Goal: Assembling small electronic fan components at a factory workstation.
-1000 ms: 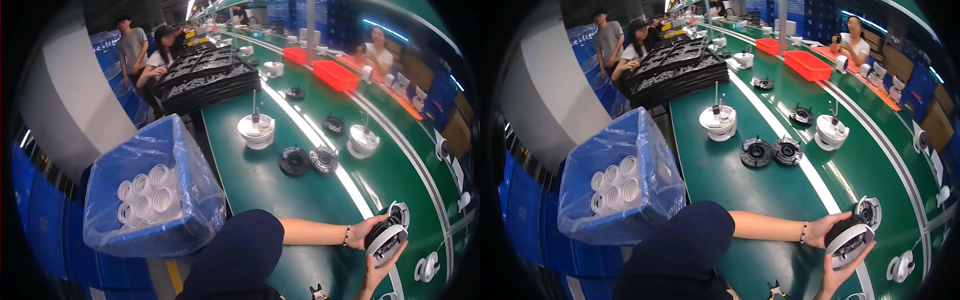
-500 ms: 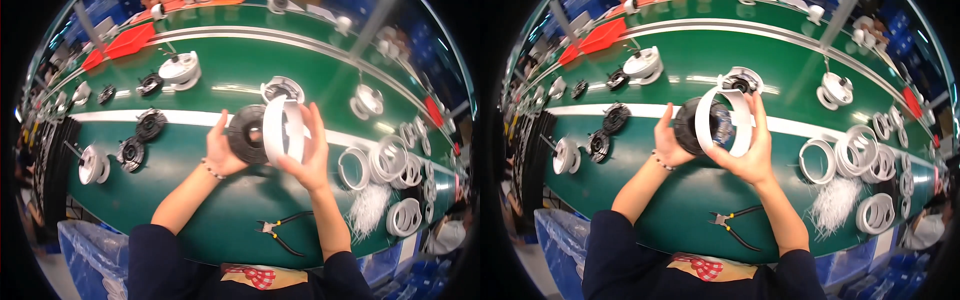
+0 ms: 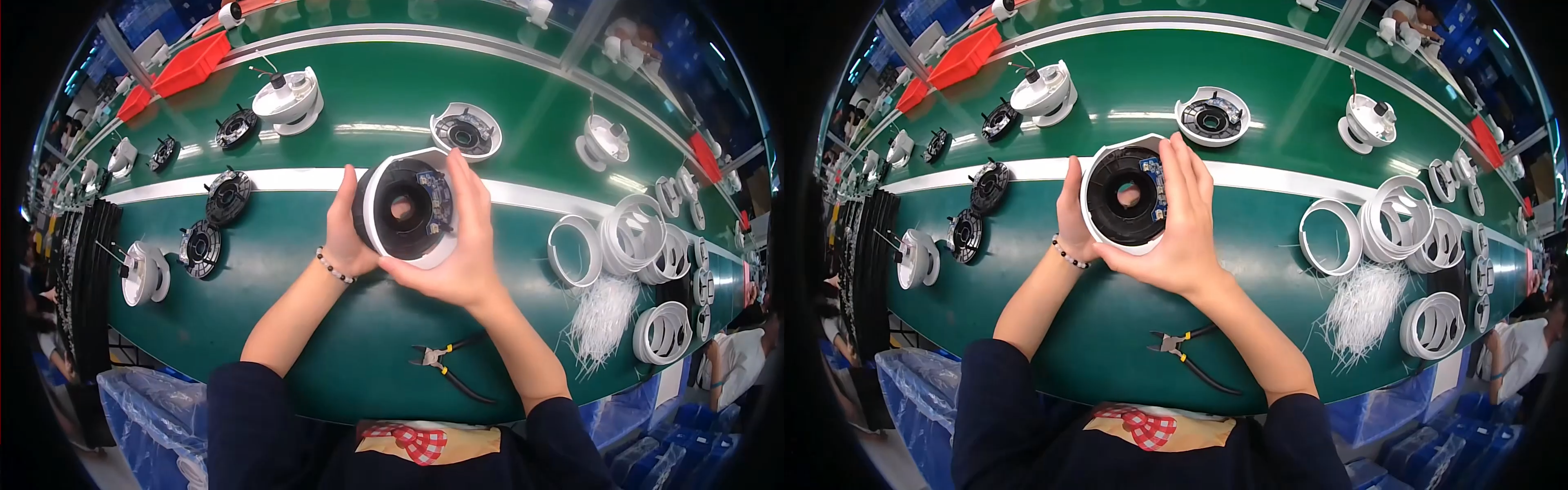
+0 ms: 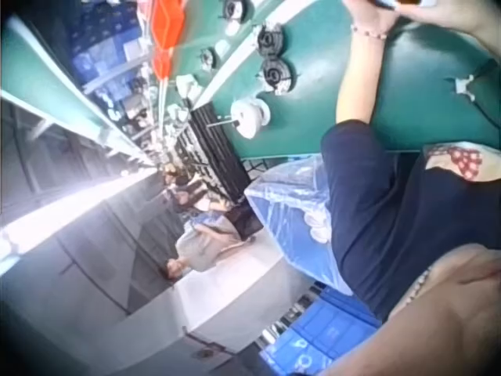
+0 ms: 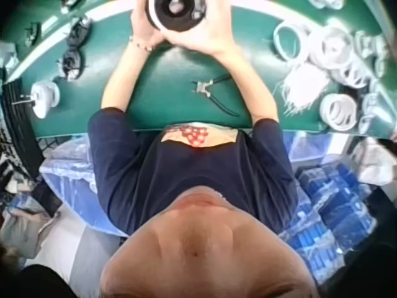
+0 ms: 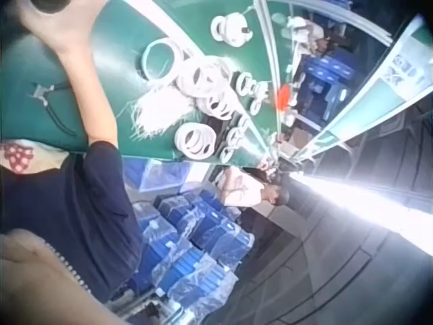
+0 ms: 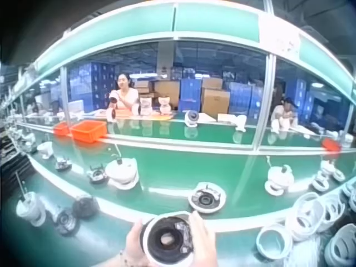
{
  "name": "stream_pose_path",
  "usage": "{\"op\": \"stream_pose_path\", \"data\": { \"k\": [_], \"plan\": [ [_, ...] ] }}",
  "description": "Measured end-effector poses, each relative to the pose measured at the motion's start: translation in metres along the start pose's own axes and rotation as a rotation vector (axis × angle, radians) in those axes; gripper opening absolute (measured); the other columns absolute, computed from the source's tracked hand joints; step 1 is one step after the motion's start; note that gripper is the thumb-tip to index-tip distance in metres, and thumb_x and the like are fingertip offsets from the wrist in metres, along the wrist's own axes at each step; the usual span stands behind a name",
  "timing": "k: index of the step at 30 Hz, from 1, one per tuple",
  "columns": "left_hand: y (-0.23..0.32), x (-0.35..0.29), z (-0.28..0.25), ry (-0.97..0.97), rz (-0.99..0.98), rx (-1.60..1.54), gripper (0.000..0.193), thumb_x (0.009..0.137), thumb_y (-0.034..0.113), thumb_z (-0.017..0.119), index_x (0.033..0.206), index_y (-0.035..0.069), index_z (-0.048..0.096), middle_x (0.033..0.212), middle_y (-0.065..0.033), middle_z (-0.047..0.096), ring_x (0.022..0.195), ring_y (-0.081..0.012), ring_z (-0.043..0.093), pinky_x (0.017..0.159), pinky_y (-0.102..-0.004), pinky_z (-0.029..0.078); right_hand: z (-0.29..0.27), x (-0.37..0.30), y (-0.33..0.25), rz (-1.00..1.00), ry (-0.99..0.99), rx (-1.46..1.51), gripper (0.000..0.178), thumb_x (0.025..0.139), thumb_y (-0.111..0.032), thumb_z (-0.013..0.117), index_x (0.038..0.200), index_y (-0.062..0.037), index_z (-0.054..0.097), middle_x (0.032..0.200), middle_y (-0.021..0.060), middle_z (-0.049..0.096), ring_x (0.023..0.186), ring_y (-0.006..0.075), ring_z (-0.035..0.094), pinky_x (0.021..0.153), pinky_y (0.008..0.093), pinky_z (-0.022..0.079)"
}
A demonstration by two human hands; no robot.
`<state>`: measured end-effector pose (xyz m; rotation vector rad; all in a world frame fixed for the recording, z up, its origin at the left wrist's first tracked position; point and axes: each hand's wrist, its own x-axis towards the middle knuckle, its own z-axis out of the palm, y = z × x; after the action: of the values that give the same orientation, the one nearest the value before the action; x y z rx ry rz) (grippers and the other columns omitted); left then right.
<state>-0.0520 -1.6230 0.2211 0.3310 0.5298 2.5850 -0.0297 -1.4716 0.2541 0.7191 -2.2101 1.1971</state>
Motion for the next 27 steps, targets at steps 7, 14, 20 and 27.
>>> {"op": "stream_pose_path", "data": {
  "k": [7, 14, 20, 27],
  "plan": [
    [-0.014, 0.003, 0.011, 0.166, 0.122, 0.138, 0.049, 0.085, 0.038, 0.037, 0.118, 0.003, 0.043, 0.107, -0.0129, 0.053, 0.1, -0.0253, 0.052, 0.087, -0.0405, 0.041, 0.008, -0.008, 0.009, 0.306, 0.062, 0.412, 0.105, 0.052, -0.029, 0.079, 0.13, 0.0067, 0.018, 0.125, 0.0279, 0.028, 0.116, 0.038, 0.03, 0.097, 0.042, 0.028],
    [-0.022, 0.003, 0.012, 0.221, 0.157, 0.165, 0.056, 0.088, 0.048, 0.03, 0.12, 0.003, 0.041, 0.11, -0.0126, 0.051, 0.102, -0.0242, 0.051, 0.089, -0.0383, 0.041, 0.003, -0.01, 0.009, 0.17, -0.021, 0.113, 0.104, 0.049, -0.033, 0.081, 0.127, 0.0055, 0.024, 0.128, 0.0307, 0.027, 0.121, 0.0385, 0.025, 0.097, 0.0432, 0.027],
    [-0.027, 0.002, 0.012, 0.125, 0.123, 0.174, 0.067, 0.087, 0.056, 0.021, 0.125, 0.003, 0.035, 0.119, -0.0133, 0.046, 0.109, -0.0238, 0.046, 0.093, -0.0375, 0.038, 0.003, -0.005, 0.008, 0.268, -0.01, 0.212, 0.106, 0.047, -0.033, 0.081, 0.127, 0.0063, 0.023, 0.126, 0.0284, 0.029, 0.118, 0.0369, 0.028, 0.095, 0.042, 0.031],
    [-0.019, 0.005, 0.012, 0.144, 0.08, 0.283, 0.076, 0.083, 0.064, 0.017, 0.124, 0.003, 0.036, 0.118, -0.0129, 0.046, 0.108, -0.0226, 0.047, 0.093, -0.0362, 0.039, -0.001, 0.0, 0.003, 0.138, -0.068, 0.003, 0.108, 0.045, -0.031, 0.08, 0.127, 0.0074, 0.022, 0.123, 0.0243, 0.035, 0.116, 0.037, 0.031, 0.094, 0.0419, 0.032]
  ]
}}
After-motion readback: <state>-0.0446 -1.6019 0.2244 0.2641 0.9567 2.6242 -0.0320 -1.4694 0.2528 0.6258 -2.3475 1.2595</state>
